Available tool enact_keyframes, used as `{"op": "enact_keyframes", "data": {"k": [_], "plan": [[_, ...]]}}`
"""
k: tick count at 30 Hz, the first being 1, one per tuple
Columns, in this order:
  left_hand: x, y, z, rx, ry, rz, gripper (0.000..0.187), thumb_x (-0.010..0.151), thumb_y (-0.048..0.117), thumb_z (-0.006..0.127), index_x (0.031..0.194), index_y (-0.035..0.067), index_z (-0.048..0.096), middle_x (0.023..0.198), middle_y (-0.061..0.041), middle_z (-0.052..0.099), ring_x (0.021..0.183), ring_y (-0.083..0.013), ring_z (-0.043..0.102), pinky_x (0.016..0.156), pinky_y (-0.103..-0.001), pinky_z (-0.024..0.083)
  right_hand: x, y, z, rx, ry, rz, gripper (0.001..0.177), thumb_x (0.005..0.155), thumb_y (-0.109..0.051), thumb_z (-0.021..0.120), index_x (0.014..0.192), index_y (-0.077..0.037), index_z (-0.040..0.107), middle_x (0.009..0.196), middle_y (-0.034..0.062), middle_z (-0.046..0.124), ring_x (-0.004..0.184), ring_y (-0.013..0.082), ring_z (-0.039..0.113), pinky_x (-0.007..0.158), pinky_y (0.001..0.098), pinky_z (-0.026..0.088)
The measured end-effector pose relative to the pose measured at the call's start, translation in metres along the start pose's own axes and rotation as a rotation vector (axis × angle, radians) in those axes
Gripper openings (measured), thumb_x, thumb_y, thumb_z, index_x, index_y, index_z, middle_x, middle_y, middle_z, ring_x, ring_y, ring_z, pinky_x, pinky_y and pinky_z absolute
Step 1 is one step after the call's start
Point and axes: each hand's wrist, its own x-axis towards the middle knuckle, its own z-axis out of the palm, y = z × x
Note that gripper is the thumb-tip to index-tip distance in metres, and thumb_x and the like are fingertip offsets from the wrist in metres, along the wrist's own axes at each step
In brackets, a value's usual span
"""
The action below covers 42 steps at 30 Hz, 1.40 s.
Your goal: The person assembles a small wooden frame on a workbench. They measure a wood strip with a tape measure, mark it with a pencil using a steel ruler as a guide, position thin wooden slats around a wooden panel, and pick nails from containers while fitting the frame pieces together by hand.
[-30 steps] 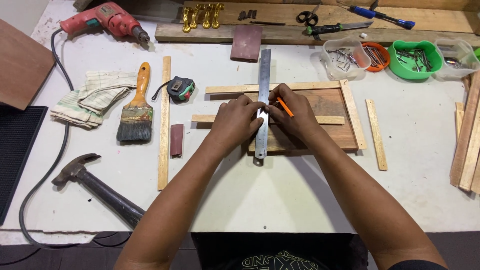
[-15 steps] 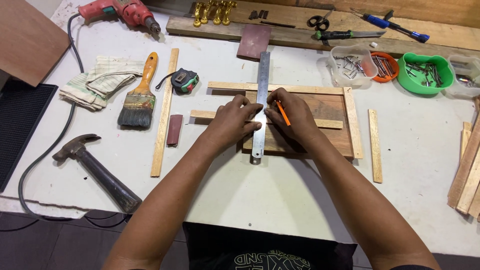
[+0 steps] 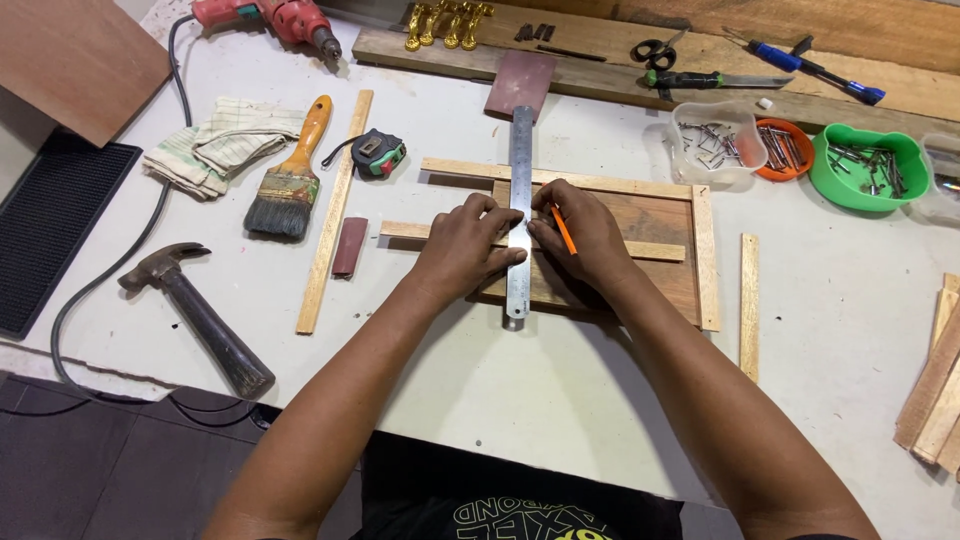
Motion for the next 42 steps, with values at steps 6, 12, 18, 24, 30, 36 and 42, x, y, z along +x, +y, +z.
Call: {"op": "enact_keyframes", "data": {"k": [6, 12, 18, 24, 30, 36, 42], "plan": [[-0.001, 0.001, -0.004, -0.027, 0.003, 0.018, 0.059, 0.085, 0.052, 0.077, 0.136, 0.023, 0.065, 0.125, -0.007, 0.059, 0.11, -0.0256, 0.063, 0.093, -0.047, 0.046, 0.0, -0.004, -0.001, -0.008, -0.002, 0.023, 0.03, 0.09, -0.018, 0.078, 0.112, -0.006, 0.061, 0.099, 0.0112, 0.071, 0.092, 0.0289, 0.071, 0.079, 0.0416, 0.055], [0.002, -0.004, 0.002, -0.011, 0.008, 0.021, 0.058, 0.084, 0.053, 0.077, 0.133, 0.023, 0.067, 0.126, -0.007, 0.058, 0.109, -0.0247, 0.064, 0.094, -0.046, 0.047, -0.003, -0.002, -0.001, 0.097, 0.048, 0.076, 0.02, 0.105, -0.02, 0.065, 0.12, -0.007, 0.065, 0.104, 0.0112, 0.077, 0.094, 0.0253, 0.076, 0.081, 0.0365, 0.059], [0.001, 0.0, -0.004, -0.034, -0.021, 0.012, 0.057, 0.086, 0.052, 0.075, 0.134, 0.023, 0.067, 0.126, -0.006, 0.059, 0.109, -0.0232, 0.064, 0.095, -0.046, 0.048, -0.017, 0.004, -0.006, 0.293, 0.084, 0.084, 0.021, 0.104, -0.019, 0.063, 0.115, -0.001, 0.062, 0.103, 0.0088, 0.078, 0.094, 0.0151, 0.078, 0.08, 0.0279, 0.064], [0.0, 0.0, -0.003, -0.036, 0.001, 0.024, 0.058, 0.085, 0.052, 0.076, 0.134, 0.022, 0.067, 0.125, -0.007, 0.059, 0.109, -0.0243, 0.064, 0.095, -0.046, 0.048, -0.017, 0.003, -0.006, 0.206, 0.033, 0.203, 0.019, 0.096, -0.022, 0.073, 0.097, -0.003, 0.073, 0.086, 0.006, 0.079, 0.08, 0.0116, 0.077, 0.073, 0.027, 0.061], [0.0, -0.001, -0.003, -0.02, -0.019, 0.019, 0.06, 0.086, 0.052, 0.075, 0.137, 0.022, 0.064, 0.129, -0.008, 0.058, 0.112, -0.0257, 0.063, 0.095, -0.047, 0.047, -0.016, 0.006, -0.002, 0.219, -0.01, 0.157, 0.02, 0.095, -0.026, 0.074, 0.099, -0.006, 0.077, 0.086, 0.004, 0.08, 0.079, 0.0109, 0.076, 0.072, 0.0269, 0.06], [0.0, 0.001, -0.003, -0.03, -0.034, 0.009, 0.06, 0.086, 0.053, 0.074, 0.137, 0.023, 0.064, 0.128, -0.007, 0.059, 0.114, -0.0244, 0.063, 0.097, -0.045, 0.047, -0.015, -0.005, -0.005, 0.113, -0.049, 0.252, 0.022, 0.095, -0.03, 0.075, 0.101, -0.009, 0.078, 0.082, 0.0051, 0.079, 0.071, 0.0128, 0.074, 0.066, 0.0299, 0.058], [-0.001, 0.001, -0.004, -0.03, -0.013, 0.018, 0.058, 0.087, 0.051, 0.075, 0.136, 0.022, 0.064, 0.126, -0.008, 0.058, 0.111, -0.025, 0.063, 0.095, -0.046, 0.047, -0.017, -0.006, -0.008, 0.192, -0.072, 0.195, 0.02, 0.094, -0.028, 0.075, 0.098, -0.008, 0.077, 0.083, 0.0041, 0.078, 0.075, 0.0122, 0.074, 0.069, 0.0282, 0.06]]}}
